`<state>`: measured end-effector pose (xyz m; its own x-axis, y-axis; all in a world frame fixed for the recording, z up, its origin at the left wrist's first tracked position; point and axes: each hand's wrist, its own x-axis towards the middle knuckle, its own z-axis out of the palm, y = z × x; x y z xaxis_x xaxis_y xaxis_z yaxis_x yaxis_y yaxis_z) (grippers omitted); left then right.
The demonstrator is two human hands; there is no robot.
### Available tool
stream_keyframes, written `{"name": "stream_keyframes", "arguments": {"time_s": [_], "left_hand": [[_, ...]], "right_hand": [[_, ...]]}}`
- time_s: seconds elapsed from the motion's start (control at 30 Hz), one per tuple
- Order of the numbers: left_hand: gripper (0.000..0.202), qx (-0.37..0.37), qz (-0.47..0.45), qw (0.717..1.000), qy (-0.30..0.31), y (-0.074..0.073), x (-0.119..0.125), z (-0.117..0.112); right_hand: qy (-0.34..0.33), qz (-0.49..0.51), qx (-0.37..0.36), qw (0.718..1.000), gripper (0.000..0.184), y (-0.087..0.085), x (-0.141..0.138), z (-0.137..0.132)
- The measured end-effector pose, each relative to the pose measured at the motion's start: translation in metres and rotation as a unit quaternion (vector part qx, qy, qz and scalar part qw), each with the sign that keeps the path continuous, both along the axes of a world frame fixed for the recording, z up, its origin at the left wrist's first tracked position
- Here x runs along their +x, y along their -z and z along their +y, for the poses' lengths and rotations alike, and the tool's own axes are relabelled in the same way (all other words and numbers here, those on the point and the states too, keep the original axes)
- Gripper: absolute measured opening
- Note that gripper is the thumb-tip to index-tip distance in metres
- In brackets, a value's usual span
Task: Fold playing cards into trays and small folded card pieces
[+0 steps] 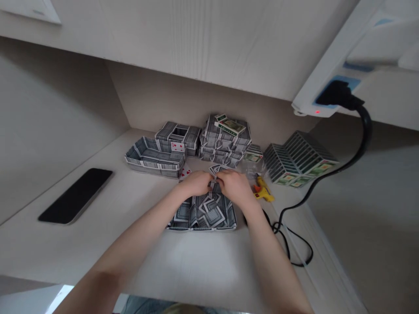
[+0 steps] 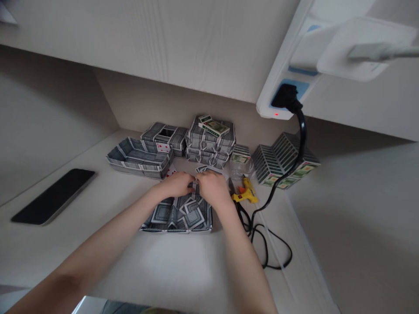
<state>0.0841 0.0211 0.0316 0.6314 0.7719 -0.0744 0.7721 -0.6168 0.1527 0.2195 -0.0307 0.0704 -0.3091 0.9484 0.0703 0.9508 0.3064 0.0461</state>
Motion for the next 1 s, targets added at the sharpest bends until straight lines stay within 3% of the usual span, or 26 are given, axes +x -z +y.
{"name": "stream_keyframes", "arguments": {"time_s": [0.37,0.73,1.0], "left_hand": [[0.025,0.009,0.0,1.0,-0.006,0.0003,-0.001,0.0],[0.025,0.004,0.009,1.0,-0.018,-0.0018,0.0034,-0.0046],[0.026,0.008,0.005,1.0,-0.024,0.0016,0.0035,-0.0033]], "right_hand": [[0.002,0.021,0.011,1.0,0.02,0.0037,-0.0007,0.0024],[-0.006,0.035,-0.028,0.999,0.022,0.0061,0.0022,0.0039],[-0.012,0.013,0.005,1.0,0.019,0.0095,-0.0025,0.0057]]}}
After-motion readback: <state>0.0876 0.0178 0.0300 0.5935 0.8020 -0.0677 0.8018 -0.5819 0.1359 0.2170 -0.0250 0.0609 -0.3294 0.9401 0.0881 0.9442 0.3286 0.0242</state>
